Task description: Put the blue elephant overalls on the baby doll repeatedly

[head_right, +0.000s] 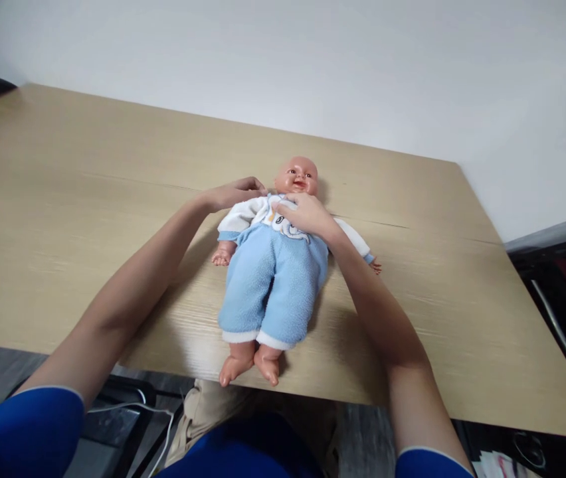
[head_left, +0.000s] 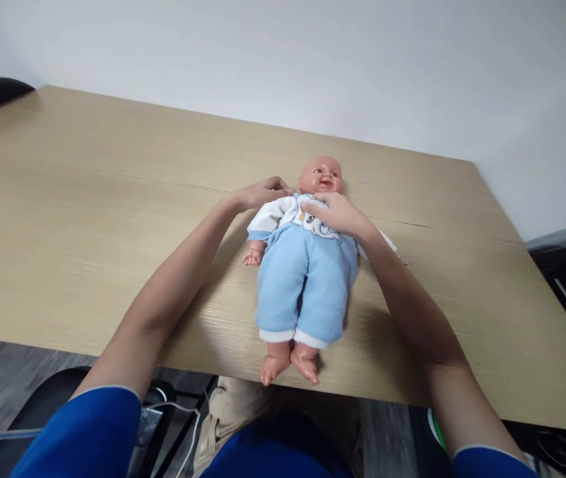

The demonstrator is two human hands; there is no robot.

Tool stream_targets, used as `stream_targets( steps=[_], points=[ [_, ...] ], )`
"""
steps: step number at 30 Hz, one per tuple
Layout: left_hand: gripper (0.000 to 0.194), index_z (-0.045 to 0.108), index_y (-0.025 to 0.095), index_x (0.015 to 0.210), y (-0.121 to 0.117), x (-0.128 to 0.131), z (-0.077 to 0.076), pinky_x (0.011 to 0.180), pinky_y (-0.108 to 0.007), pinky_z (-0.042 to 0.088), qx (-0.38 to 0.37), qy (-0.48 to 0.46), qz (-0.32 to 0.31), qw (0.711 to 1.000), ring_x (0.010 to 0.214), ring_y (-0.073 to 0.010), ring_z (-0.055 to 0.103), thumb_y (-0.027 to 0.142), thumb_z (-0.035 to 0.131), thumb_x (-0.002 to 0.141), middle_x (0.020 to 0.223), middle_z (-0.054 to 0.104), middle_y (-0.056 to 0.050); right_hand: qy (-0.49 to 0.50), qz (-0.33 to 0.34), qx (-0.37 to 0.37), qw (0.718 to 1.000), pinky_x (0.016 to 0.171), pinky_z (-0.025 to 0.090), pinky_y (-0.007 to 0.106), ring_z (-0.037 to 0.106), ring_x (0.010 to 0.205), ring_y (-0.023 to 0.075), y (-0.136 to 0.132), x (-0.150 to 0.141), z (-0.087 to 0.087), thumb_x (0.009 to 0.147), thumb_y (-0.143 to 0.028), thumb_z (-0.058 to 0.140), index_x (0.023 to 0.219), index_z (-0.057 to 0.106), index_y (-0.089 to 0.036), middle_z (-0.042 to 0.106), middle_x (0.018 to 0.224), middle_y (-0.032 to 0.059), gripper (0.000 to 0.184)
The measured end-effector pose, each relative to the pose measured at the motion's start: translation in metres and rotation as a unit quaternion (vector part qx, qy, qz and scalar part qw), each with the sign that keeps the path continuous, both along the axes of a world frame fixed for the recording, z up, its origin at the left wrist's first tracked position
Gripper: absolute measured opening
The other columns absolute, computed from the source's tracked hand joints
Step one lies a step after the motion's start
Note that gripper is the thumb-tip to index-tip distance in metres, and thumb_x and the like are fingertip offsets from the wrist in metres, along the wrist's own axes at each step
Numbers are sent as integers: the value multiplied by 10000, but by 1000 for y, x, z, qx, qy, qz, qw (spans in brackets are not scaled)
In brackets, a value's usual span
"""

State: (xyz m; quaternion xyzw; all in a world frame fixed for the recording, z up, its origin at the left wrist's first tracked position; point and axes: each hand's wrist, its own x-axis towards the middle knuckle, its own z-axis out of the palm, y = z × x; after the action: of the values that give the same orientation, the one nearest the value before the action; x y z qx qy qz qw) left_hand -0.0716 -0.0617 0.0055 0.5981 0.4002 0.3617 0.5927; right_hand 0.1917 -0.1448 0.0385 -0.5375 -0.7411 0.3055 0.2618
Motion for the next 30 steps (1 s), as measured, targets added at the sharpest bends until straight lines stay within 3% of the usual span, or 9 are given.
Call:
stream_targets(
  steps=[2,7,12,15,19,22,25,27,30],
  points=[
    [269,781,218,934,-2,-5,7,962,-429,560,8,62,-8,998,1019,-367,735,253,1025,827,864,729,-71,18,-6,-14,1000,883,554,373,772,1008,294,0,0,-1,1062,-613,809,940,831,-241,877,1023,70,391],
    [540,825,208,1121,-10,-10,25,894,-303,523,17,160,-79,984,1128,-326,753,225,1106,661,1097,813,-77,43,-4,-36,998,744,489,347,683,852,232,2,5,0,1034,-694,809,844,737,-239,785,884,41,498],
    [732,844,194,1263,-4,-25,26,915,-299,562,17,164,-127,978,1041,-305,776,136,1083,573,1051,833,-66,15,14,-50,999,669,446,358,619,759,221,0,18,8,1017,-816,771,832,724,-249,720,781,29,598],
    [691,857,258,1191,7,-43,19,936,-334,620,47,189,-102,975,959,-308,786,186,1059,534,933,813,-13,-25,21,-44,998,674,420,366,623,770,224,-2,31,19,1031,-800,772,777,693,-251,705,762,33,611],
    [648,857,249,1082,9,-63,10,1068,-509,653,32,244,-80,966,995,-428,837,101,1073,489,722,640,15,-96,13,-68,993,684,385,380,600,749,214,-4,48,30,1087,-740,730,756,683,-248,699,763,30,595],
    [810,864,241,1108,2,-73,12,1037,-589,655,-22,301,-114,946,906,-463,829,23,1119,370,652,556,39,-102,-21,-30,994,760,463,388,681,852,251,-15,61,26,1087,-720,734,864,765,-246,801,900,60,525],
    [922,868,240,1216,-5,-79,26,1069,-582,640,-38,321,-110,940,996,-458,822,44,1144,358,784,668,-11,-62,-75,50,994,915,584,439,746,994,307,-43,77,8,1067,-756,735,1107,820,-248,862,1086,110,517],
    [836,859,218,1230,-13,-75,40,1189,-549,590,7,278,-92,956,1247,-473,782,93,1140,453,974,741,-70,-62,-96,103,988,1050,616,513,769,1107,351,-71,94,-6,1054,-780,732,1241,808,-256,863,1222,148,561],
    [510,826,185,1131,-33,-46,61,1397,-537,417,123,180,-51,975,1600,-490,560,164,1070,683,1150,714,-105,-98,-87,140,981,1235,567,634,751,1330,428,-114,123,-26,1048,-783,734,1402,776,-293,825,1439,176,607]
  ],
)
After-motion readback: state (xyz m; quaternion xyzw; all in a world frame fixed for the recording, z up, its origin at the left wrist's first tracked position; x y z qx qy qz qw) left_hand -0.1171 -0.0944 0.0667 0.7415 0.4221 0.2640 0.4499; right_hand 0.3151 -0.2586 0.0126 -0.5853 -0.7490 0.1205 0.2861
